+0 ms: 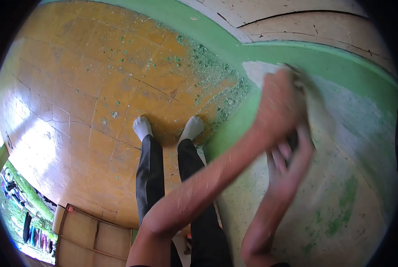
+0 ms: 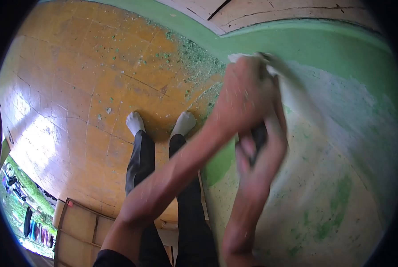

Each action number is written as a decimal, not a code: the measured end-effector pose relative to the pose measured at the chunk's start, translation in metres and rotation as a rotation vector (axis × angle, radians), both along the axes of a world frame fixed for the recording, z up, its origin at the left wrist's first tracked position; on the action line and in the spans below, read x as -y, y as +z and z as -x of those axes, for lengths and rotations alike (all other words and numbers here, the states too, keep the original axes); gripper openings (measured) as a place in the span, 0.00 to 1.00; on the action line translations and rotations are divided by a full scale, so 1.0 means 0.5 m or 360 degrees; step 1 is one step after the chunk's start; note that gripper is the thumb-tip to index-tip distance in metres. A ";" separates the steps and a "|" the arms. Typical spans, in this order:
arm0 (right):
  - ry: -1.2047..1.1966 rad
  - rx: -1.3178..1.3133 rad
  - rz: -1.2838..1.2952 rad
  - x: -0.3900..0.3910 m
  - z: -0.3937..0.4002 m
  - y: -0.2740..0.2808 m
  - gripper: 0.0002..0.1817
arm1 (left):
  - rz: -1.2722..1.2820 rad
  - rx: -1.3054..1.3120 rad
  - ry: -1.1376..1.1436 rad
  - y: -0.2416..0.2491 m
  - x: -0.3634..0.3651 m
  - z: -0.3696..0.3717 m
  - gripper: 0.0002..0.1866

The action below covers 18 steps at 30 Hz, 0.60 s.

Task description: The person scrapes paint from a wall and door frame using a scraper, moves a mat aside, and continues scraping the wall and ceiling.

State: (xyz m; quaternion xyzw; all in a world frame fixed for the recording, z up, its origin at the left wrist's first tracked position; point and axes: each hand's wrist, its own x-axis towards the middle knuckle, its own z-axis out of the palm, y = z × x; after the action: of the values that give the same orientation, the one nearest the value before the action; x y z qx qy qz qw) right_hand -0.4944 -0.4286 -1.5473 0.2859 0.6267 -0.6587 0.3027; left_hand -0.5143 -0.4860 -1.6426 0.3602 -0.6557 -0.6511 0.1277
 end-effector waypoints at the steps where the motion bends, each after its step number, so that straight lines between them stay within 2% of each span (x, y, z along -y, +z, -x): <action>1: -0.0062 0.0116 -0.0225 -0.002 0.014 -0.077 0.12 | 0.0087 0.0133 -0.0090 -0.051 0.000 -0.009 0.12; 2: 0.0260 0.0133 -0.0039 -0.032 0.028 -0.175 0.23 | -0.0177 0.0221 -0.0117 -0.084 0.007 -0.029 0.13; 3: 0.0240 0.0099 -0.0020 -0.004 0.015 -0.181 0.20 | -0.0393 0.0241 -0.0140 -0.110 0.034 -0.017 0.14; 5: 0.0272 0.0006 0.0113 0.011 0.013 -0.153 0.20 | -0.0418 0.0157 -0.0164 -0.148 0.058 0.004 0.15; 7: 0.0435 -0.0039 -0.0038 -0.014 -0.023 -0.142 0.26 | -0.0669 0.0254 -0.0248 -0.148 -0.022 -0.082 0.15; 9: 0.0710 0.0201 -0.0377 -0.034 -0.037 -0.129 0.35 | -0.0788 0.0162 -0.0134 -0.131 0.008 -0.107 0.15; 11: 0.1352 0.0231 -0.0865 -0.036 -0.037 -0.093 0.37 | -0.0560 0.0483 -0.0331 -0.140 0.001 -0.165 0.19; 12: 0.1350 0.0225 -0.0877 -0.040 -0.034 -0.082 0.37 | -0.0567 0.0472 -0.0332 -0.117 -0.003 -0.181 0.19; 14: 0.1790 0.0137 -0.1067 -0.048 -0.028 -0.063 0.35 | -0.0656 0.0537 -0.0109 -0.071 -0.010 -0.209 0.25; 15: 0.1788 0.0132 -0.1074 -0.049 -0.025 -0.048 0.35 | -0.0658 0.0529 -0.0110 -0.069 -0.019 -0.208 0.25; 17: 0.1706 -0.0303 -0.1040 -0.046 -0.018 -0.007 0.33 | 0.0175 0.0007 -0.0049 -0.063 -0.046 -0.194 0.29; 18: 0.1606 -0.0251 -0.1072 -0.030 -0.010 0.025 0.33 | -0.0244 -0.0049 -0.0126 -0.024 -0.030 -0.178 0.31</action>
State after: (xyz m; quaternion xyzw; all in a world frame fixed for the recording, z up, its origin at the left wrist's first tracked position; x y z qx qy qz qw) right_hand -0.4896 -0.4134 -1.5349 -0.0160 0.8791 -0.2189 0.4231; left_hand -0.4256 -0.4710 -1.6547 0.3326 -0.6157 -0.7094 0.0839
